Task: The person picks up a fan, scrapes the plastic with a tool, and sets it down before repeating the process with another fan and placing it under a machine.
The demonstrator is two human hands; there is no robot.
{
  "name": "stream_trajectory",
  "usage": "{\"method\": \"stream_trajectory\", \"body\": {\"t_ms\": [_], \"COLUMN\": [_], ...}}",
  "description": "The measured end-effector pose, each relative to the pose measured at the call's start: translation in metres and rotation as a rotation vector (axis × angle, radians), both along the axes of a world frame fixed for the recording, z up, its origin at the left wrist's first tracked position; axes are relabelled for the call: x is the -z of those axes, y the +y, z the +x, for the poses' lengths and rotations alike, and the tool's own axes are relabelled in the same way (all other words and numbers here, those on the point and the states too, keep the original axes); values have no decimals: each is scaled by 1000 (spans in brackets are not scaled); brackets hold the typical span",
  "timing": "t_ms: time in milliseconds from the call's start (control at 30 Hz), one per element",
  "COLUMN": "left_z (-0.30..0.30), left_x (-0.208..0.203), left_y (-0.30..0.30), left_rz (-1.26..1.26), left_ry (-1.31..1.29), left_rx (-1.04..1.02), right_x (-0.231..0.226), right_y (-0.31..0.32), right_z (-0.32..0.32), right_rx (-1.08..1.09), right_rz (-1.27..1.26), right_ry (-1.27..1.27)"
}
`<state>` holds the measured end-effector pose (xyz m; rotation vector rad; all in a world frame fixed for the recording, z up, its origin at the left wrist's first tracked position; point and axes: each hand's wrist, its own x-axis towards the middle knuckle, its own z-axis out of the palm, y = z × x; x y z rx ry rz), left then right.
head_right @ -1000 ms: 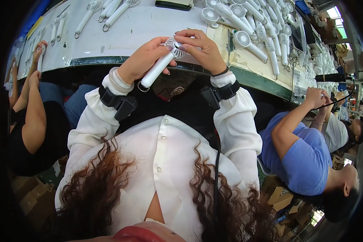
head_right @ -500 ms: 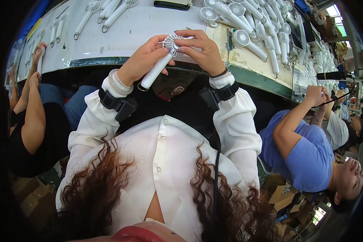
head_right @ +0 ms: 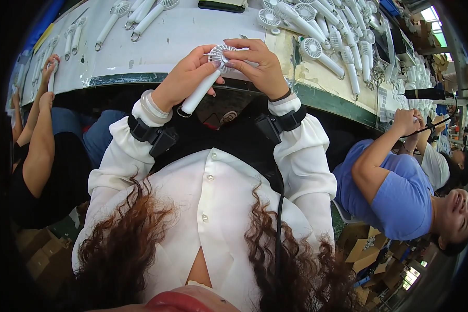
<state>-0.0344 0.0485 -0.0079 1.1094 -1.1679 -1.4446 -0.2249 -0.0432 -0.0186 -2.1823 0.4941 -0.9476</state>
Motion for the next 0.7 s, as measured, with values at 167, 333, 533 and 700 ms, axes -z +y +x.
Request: {"method": "stream_trajectory", "body": {"t_ms": [167, 333, 533, 700], "left_z": [0, 3, 2, 1], "left_x": [2, 5, -2, 5], "left_y": [-1, -2, 0, 1], "left_rz": [-16, -20, -7, 2], "left_ry": [-21, -53, -83, -88], "left_rx": [-17, -7, -39, -44], "right_x": [-2, -3, -6, -12], "right_y": [2, 0, 4, 9], "right_z": [4, 5, 9, 7], "right_rx": [39, 39, 31, -15], "right_rz": [-66, -116, -78, -93], "right_ry": [8, 16, 9, 14]}}
